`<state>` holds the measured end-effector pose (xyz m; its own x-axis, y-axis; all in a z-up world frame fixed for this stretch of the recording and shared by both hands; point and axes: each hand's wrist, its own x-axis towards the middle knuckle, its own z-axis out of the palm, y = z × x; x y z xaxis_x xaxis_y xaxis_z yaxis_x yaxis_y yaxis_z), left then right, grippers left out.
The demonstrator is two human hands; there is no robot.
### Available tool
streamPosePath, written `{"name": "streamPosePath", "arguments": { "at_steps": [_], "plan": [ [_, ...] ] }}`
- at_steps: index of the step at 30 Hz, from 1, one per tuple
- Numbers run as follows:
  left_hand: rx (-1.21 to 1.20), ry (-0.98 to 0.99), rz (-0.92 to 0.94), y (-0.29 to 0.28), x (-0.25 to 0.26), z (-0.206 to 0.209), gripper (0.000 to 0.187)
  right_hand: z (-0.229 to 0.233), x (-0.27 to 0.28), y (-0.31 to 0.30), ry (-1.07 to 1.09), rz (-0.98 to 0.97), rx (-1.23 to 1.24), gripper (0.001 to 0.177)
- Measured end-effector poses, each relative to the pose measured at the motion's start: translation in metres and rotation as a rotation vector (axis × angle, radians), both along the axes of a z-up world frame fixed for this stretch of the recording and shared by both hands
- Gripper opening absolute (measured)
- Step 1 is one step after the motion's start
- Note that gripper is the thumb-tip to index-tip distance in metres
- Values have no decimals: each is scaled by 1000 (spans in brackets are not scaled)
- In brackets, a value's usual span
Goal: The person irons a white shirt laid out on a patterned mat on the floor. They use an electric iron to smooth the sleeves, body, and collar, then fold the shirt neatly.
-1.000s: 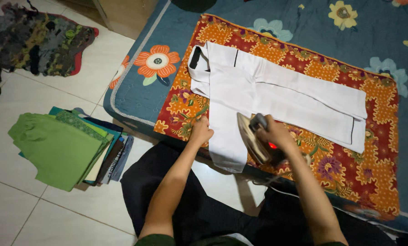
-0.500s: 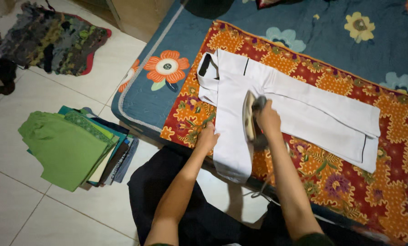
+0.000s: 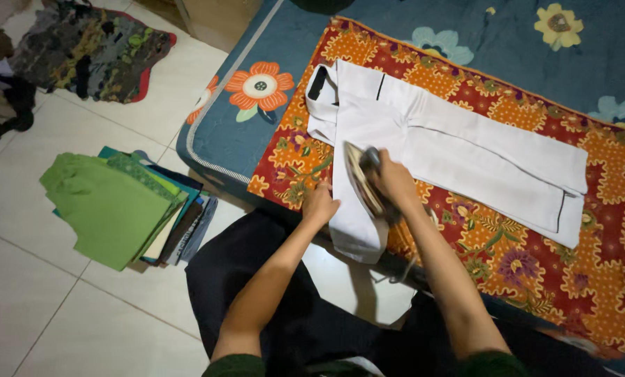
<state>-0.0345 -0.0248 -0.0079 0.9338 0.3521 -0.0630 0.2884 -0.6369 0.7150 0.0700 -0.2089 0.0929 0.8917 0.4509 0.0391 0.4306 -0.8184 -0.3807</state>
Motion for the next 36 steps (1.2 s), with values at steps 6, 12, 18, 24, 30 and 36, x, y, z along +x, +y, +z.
{"name": "streamPosePath", "arguments": {
  "at_steps": [6, 12, 18, 24, 30, 36],
  "plan": [
    [19, 401, -316, 3, -21, -11, 40, 7, -2, 37, -13, 156, -98, 50],
    [11, 275, -350, 3, -42, -24, 41, 24, -89, -49, 116, 241, -206, 45],
    [-42, 64, -340, 5, -42, -55, 34, 18, -119, -66, 3, 45, -137, 54],
    [-51, 90, -345, 6, -37, -71, 32, -4, -74, 39, -45, 62, -153, 45],
    [-36, 176, -361, 11, -32, -71, 30, -3, -55, 69, -128, 111, -155, 45],
    [18, 128, -413, 12, -22, -74, 22, 23, -77, -25, 13, 129, -176, 49]
  ]
}}
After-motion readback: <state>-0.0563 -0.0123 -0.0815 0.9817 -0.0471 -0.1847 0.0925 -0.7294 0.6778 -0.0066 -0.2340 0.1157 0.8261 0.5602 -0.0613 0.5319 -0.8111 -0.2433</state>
